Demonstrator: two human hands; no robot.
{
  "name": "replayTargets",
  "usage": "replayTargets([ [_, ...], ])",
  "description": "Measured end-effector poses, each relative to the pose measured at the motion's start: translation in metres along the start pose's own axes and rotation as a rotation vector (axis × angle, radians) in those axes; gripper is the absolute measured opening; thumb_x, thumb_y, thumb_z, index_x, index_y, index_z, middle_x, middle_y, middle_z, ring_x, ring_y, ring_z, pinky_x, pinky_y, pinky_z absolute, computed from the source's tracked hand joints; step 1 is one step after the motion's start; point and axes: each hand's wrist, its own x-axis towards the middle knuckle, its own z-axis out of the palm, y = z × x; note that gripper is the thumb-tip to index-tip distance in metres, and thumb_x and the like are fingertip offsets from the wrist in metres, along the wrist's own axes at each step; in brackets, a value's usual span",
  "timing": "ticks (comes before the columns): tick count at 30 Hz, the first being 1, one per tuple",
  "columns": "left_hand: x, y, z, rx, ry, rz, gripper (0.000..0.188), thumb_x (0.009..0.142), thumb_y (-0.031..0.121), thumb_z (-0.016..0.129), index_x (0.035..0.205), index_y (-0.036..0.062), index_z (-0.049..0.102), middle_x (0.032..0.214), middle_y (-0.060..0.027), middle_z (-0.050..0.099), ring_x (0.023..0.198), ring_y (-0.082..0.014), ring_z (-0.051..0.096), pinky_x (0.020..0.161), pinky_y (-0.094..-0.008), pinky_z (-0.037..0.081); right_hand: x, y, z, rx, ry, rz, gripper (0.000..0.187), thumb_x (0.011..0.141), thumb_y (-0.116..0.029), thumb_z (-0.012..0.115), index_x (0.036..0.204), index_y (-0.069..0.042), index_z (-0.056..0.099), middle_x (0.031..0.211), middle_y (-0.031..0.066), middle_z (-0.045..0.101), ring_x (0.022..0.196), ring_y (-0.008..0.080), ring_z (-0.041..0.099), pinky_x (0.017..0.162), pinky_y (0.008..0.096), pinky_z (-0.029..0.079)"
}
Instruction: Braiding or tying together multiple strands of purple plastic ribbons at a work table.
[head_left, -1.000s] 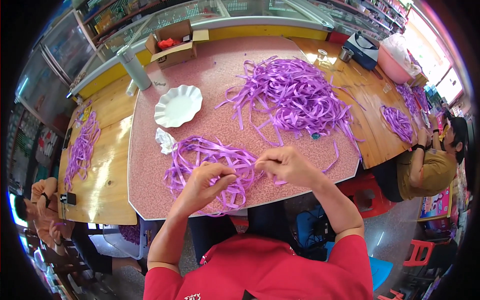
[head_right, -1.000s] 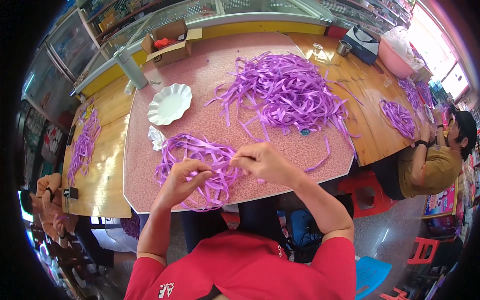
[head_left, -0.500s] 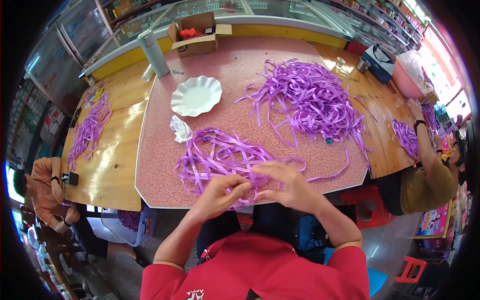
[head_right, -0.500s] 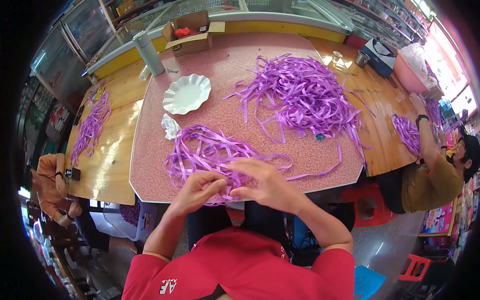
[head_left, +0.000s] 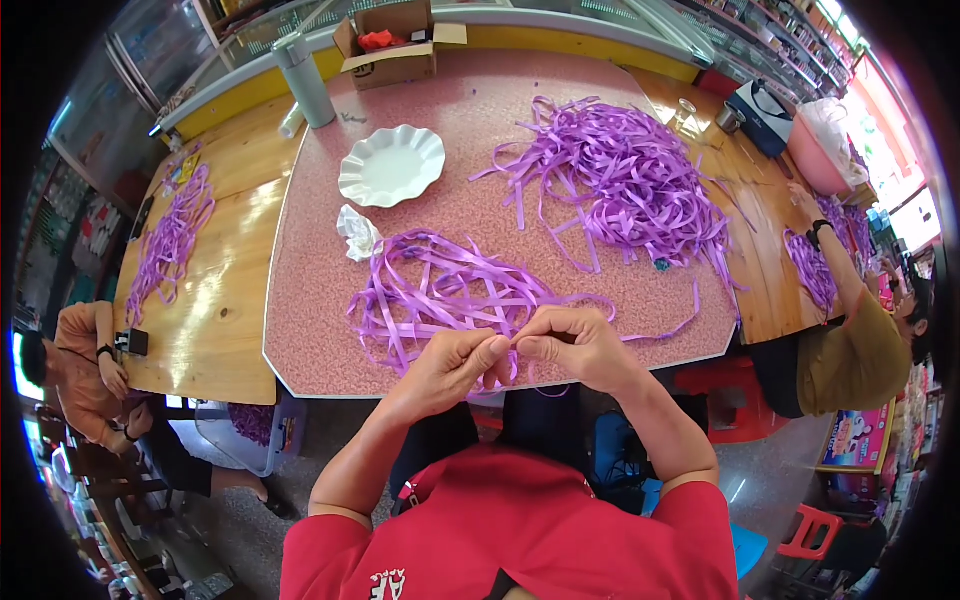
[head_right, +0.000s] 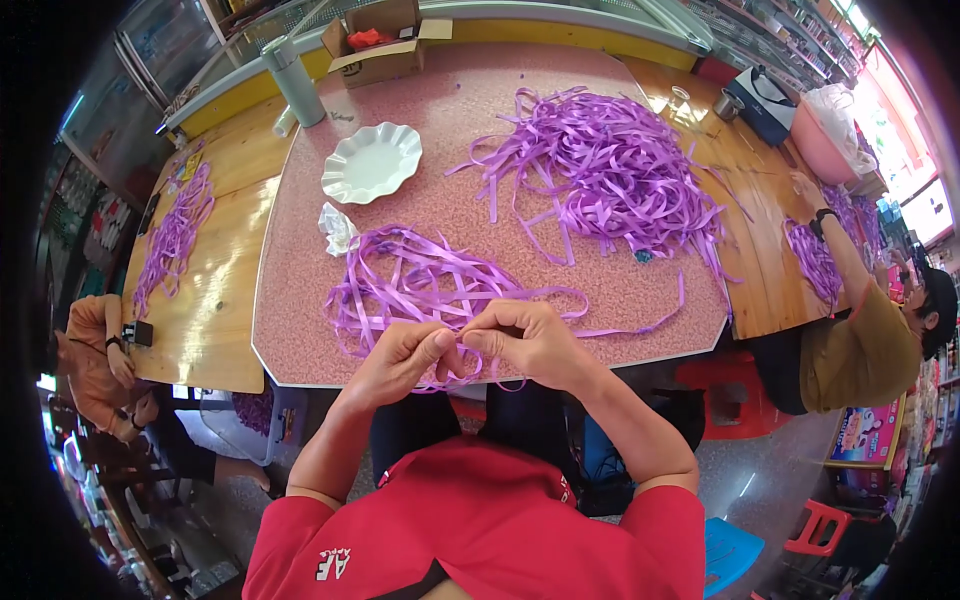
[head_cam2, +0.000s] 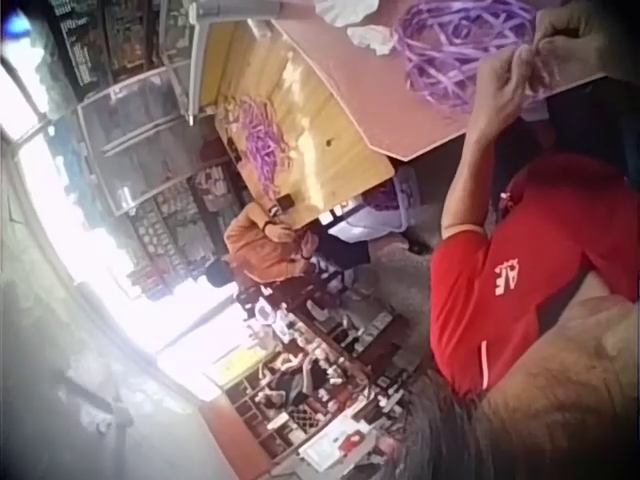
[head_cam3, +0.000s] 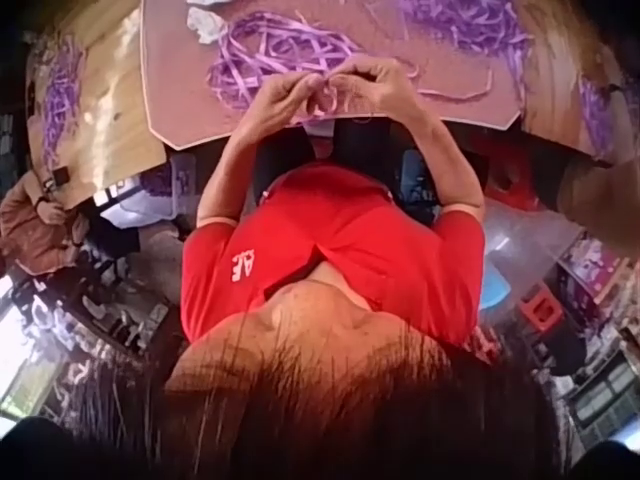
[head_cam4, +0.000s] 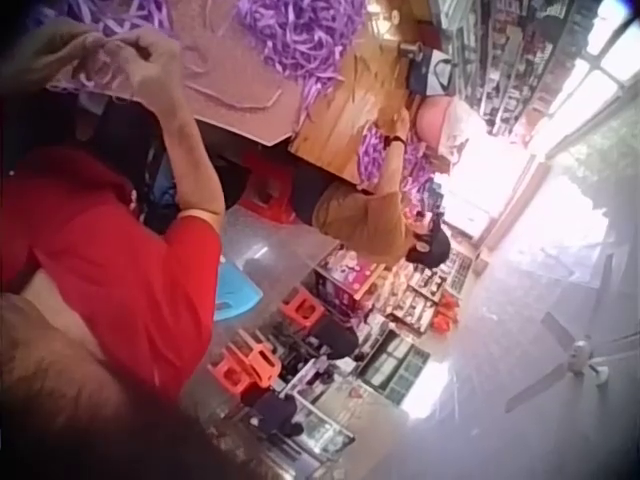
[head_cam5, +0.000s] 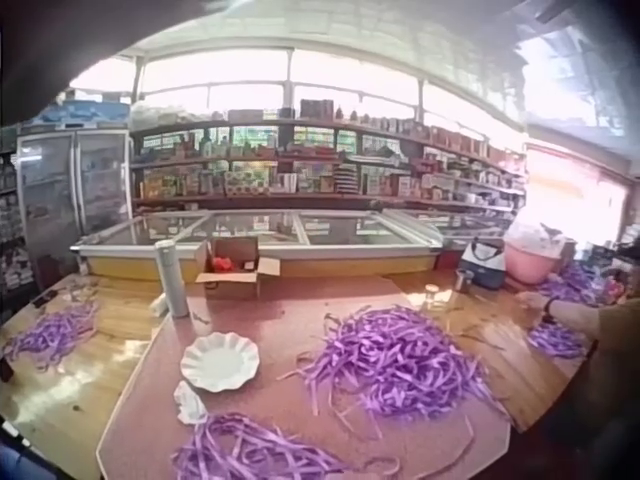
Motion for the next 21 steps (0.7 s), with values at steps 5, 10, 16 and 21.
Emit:
replayTargets([
  [5, 0.003, -0.002, 0.006, -0.118, -0.002, 0.018, 0.042, 0.107, 0.029, 0.046, 0.085, -0.0007, 0.066, 0.074, -0.0021, 0.064, 0.068, -0.0098, 0.054, 0.063, -0.0268, 0.046, -0.001, 0.004, 0.006, 0.164, 0.045, -0.055, 0.017, 0.097, -0.011, 0.065, 0.110, -0.001, 0.070, 0.097, 0.0021, 0.067, 0.084, 0.0068, 0.061, 0.072, 0.0246, 0.049],
  [10, 0.005, 0.009, 0.007, 0.147, -0.010, 0.043, 0.043, 0.107, 0.031, 0.046, 0.084, 0.0002, 0.065, 0.070, -0.0013, 0.062, 0.065, -0.0091, 0.053, 0.060, -0.0280, 0.044, -0.009, -0.013, 0.003, 0.285, -0.047, 0.339, 0.018, 0.096, -0.008, 0.064, 0.111, 0.000, 0.069, 0.097, 0.0039, 0.066, 0.088, 0.0098, 0.061, 0.076, 0.0251, 0.049],
  [16, 0.010, 0.008, 0.005, 0.061, -0.019, -0.024, 0.047, 0.107, 0.034, 0.045, 0.080, 0.0004, 0.064, 0.067, -0.0004, 0.060, 0.065, -0.0092, 0.054, 0.059, -0.0284, 0.044, -0.010, -0.012, 0.002, -0.268, 0.117, -0.078, 0.012, 0.090, -0.011, 0.072, 0.099, -0.003, 0.074, 0.081, 0.0003, 0.060, 0.069, 0.0063, 0.052, 0.059, 0.0246, 0.041],
  [21, 0.022, -0.008, 0.011, -0.098, 0.191, 0.026, 0.059, 0.108, 0.044, 0.038, 0.078, -0.0006, 0.063, 0.067, -0.0021, 0.060, 0.067, -0.0102, 0.055, 0.061, -0.0286, 0.044, -0.010, -0.012, 0.001, -0.236, 0.273, -0.090, 0.009, 0.087, -0.006, 0.074, 0.095, -0.003, 0.074, 0.076, -0.0011, 0.055, 0.065, 0.0060, 0.047, 0.055, 0.0254, 0.037],
])
